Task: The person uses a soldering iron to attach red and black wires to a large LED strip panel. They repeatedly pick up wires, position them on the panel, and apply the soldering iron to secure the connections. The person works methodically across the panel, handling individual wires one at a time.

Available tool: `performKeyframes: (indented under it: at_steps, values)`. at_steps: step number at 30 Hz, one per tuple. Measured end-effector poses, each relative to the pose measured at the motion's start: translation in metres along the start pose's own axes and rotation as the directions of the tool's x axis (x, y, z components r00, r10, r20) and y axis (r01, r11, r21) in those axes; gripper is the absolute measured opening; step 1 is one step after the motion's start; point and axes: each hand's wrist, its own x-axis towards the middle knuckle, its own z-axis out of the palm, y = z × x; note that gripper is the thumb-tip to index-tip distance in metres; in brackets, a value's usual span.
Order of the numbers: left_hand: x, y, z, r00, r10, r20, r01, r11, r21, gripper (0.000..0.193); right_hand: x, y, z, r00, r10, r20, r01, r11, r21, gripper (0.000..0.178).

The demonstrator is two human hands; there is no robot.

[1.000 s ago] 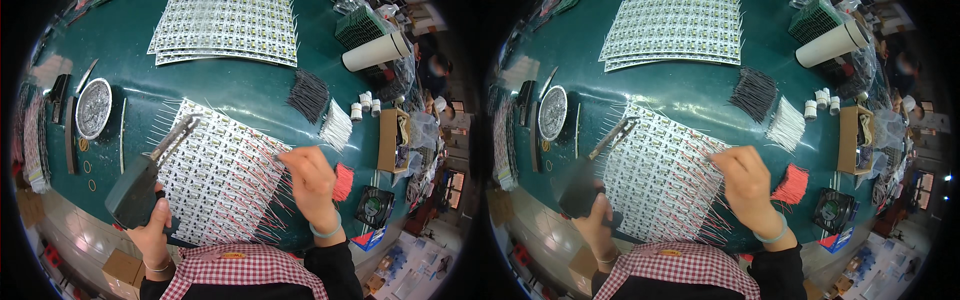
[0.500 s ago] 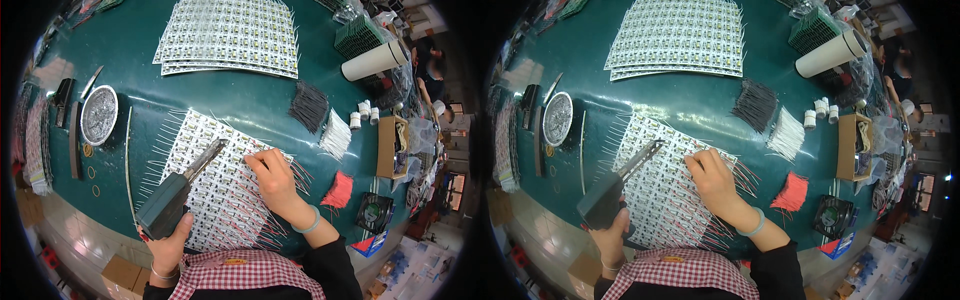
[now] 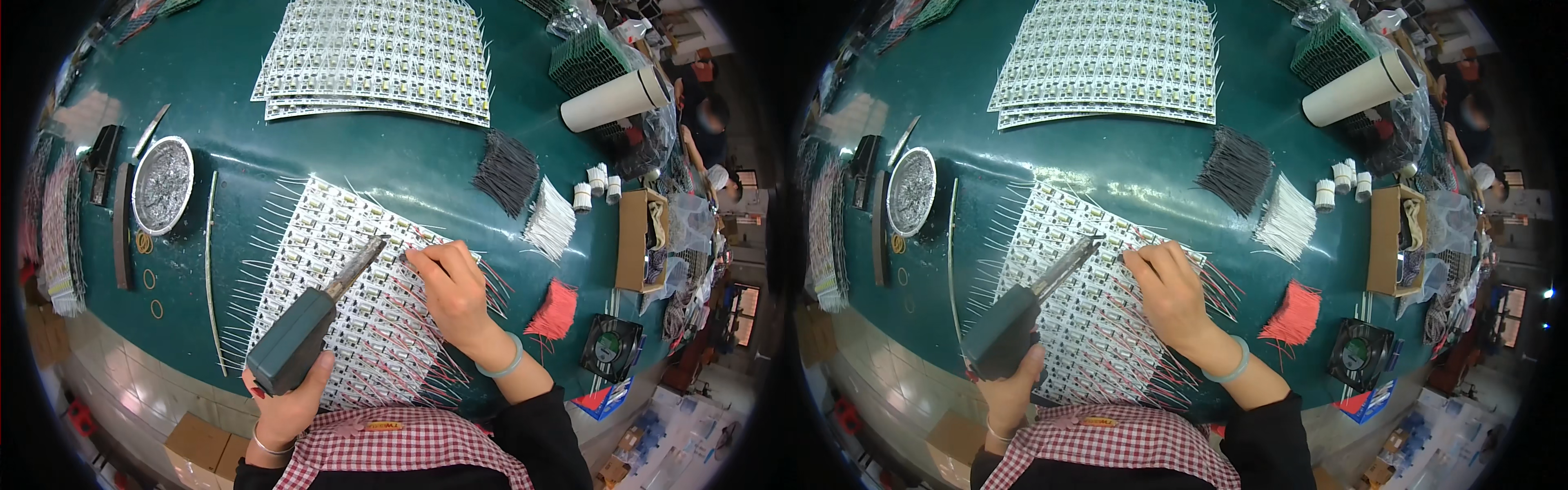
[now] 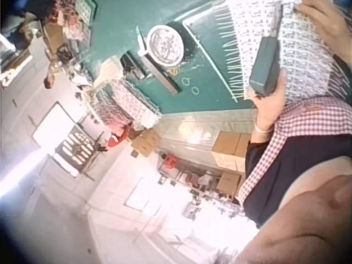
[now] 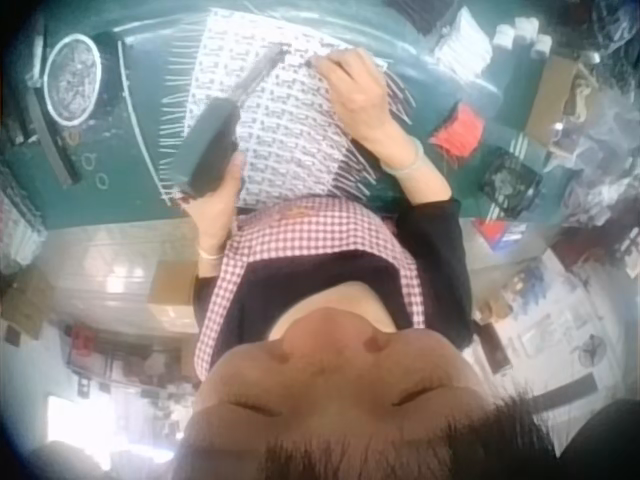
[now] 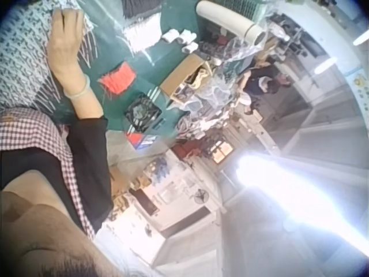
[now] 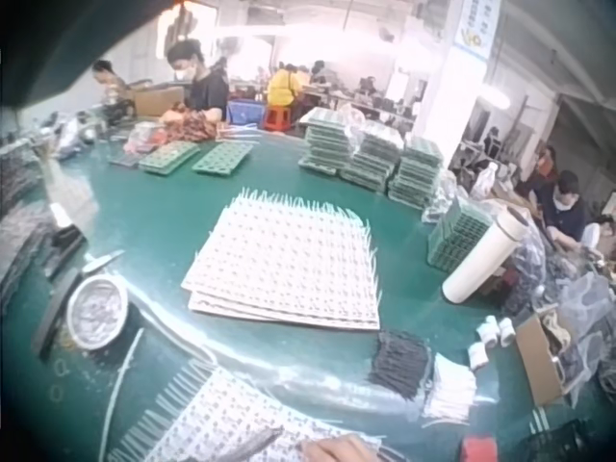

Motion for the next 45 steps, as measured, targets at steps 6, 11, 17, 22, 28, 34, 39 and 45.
performKeyframes:
  at_steps: [6,11,17,22,28,34,39,45]
  values:
    - [-0.001,-0.002,0.010,0.984,0.176,-0.016,-0.175,0.983,0.055,0.024,-0.001,0.001,0.002,1.000,0.011,0.020,-0.011,1.000,-0.023,0.035]
    - [0.007,-0.009,0.010,0.960,0.271,0.064,-0.277,0.953,0.118,0.020,0.000,0.000,0.002,1.000,0.014,0.020,-0.014,0.999,-0.036,0.035]
    - [0.010,-0.001,0.014,0.965,0.243,0.103,-0.255,0.958,0.133,0.018,0.000,-0.001,0.000,0.999,0.012,0.051,-0.010,0.998,-0.057,0.036]
    - [0.009,0.001,0.017,0.969,0.221,0.110,-0.237,0.958,0.161,0.015,0.001,0.000,0.000,0.998,-0.002,0.055,0.006,0.998,-0.059,0.035]
    - [0.009,0.002,0.017,0.960,0.255,0.117,-0.275,0.939,0.207,0.011,0.001,-0.001,0.000,0.999,-0.007,0.049,0.010,0.998,-0.067,0.035]
    - [0.006,0.002,0.013,0.951,0.274,0.142,-0.305,0.909,0.284,0.011,0.001,-0.001,0.000,0.999,0.000,0.051,0.003,0.998,-0.067,0.034]
    - [0.008,-0.010,0.014,0.911,0.354,0.210,-0.408,0.843,0.350,0.013,0.000,0.000,0.000,0.999,-0.006,0.053,0.009,0.998,-0.070,0.034]
    - [0.005,-0.006,0.023,0.921,0.366,0.133,-0.389,0.887,0.249,0.015,0.001,-0.001,0.000,0.998,-0.008,0.055,0.012,0.997,-0.074,0.034]
